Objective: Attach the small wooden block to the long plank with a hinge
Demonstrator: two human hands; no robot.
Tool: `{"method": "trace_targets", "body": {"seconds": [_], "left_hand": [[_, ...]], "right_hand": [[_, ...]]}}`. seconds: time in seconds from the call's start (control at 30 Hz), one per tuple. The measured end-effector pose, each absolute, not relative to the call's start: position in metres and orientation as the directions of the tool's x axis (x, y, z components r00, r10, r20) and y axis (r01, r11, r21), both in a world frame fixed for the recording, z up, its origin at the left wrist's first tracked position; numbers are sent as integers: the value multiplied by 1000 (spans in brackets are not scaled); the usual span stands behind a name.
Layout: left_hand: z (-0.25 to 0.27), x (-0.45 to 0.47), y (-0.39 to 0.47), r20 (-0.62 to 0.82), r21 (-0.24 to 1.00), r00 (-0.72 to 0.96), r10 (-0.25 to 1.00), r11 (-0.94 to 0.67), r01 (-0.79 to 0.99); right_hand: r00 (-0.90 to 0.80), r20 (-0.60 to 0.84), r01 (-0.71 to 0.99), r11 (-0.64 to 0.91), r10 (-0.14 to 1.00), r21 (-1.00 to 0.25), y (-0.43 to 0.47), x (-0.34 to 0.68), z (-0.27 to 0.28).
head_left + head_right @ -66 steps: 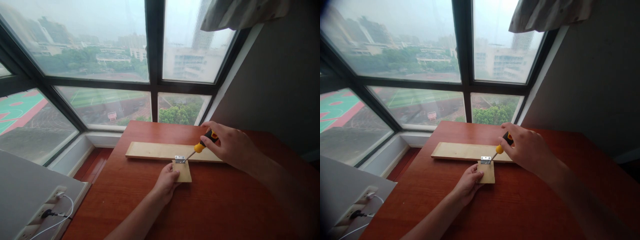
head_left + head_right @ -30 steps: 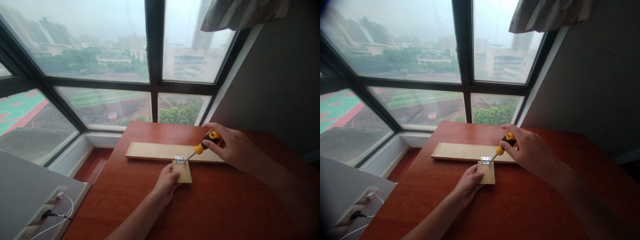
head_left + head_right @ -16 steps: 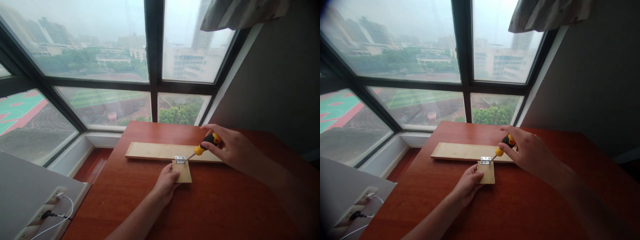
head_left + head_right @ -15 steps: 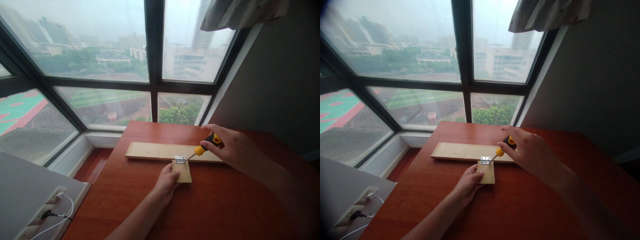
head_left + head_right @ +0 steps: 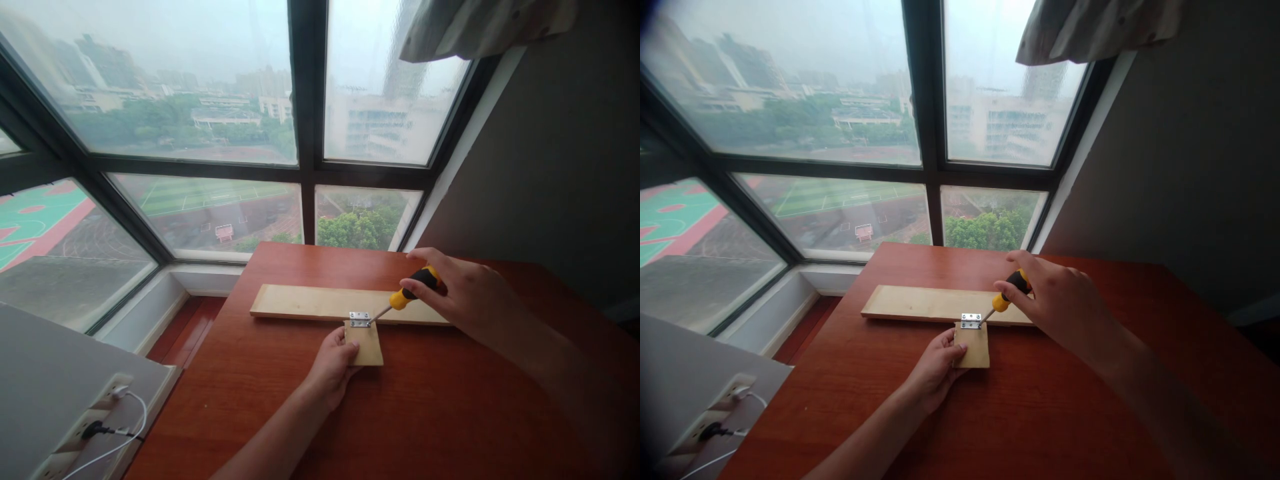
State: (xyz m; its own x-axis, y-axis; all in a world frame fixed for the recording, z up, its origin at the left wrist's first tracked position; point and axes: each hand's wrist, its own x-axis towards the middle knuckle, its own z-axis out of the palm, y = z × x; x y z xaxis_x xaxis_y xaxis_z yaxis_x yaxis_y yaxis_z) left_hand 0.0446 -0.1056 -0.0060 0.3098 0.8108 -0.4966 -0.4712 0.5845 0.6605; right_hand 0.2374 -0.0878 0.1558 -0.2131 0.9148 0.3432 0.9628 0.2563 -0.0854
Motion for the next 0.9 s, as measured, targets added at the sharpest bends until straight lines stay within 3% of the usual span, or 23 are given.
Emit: {"method": "trace_targets", "body": {"seconds": [0.1, 0.27, 0.33, 0.43, 0.5, 0.73, 0.8, 0.9], "left_hand": [[-8, 45, -105, -489, 667, 312, 815, 580, -469], [-8, 45, -105, -488, 662, 317, 813, 582, -472], [-9, 45, -105, -488, 658, 318, 813, 582, -478], [-9, 45, -105, -495, 654, 312, 811, 584, -481], [-9, 45, -105, -498, 654, 310, 810, 585, -480], [-7, 46, -105, -506, 647, 305, 807, 589, -485], [-6, 46, -105, -505, 643, 307, 807, 589, -490], [-6, 46, -105, -501, 643, 308, 809, 586, -493]], "right_hand": [[-208, 326, 961, 255, 922, -108, -88, 238, 157], [-331, 245, 850, 401, 911, -341, -89, 240, 165], [-320, 252, 869, 389, 913, -306, -88, 239, 164], [-224, 311, 955, 272, 924, -121, -86, 237, 160], [-178, 316, 976, 209, 932, -65, -85, 237, 159], [-325, 217, 836, 387, 921, -389, -89, 240, 168], [-333, 220, 845, 393, 917, -362, -88, 240, 167], [-264, 293, 932, 320, 919, -167, -85, 240, 161]]}}
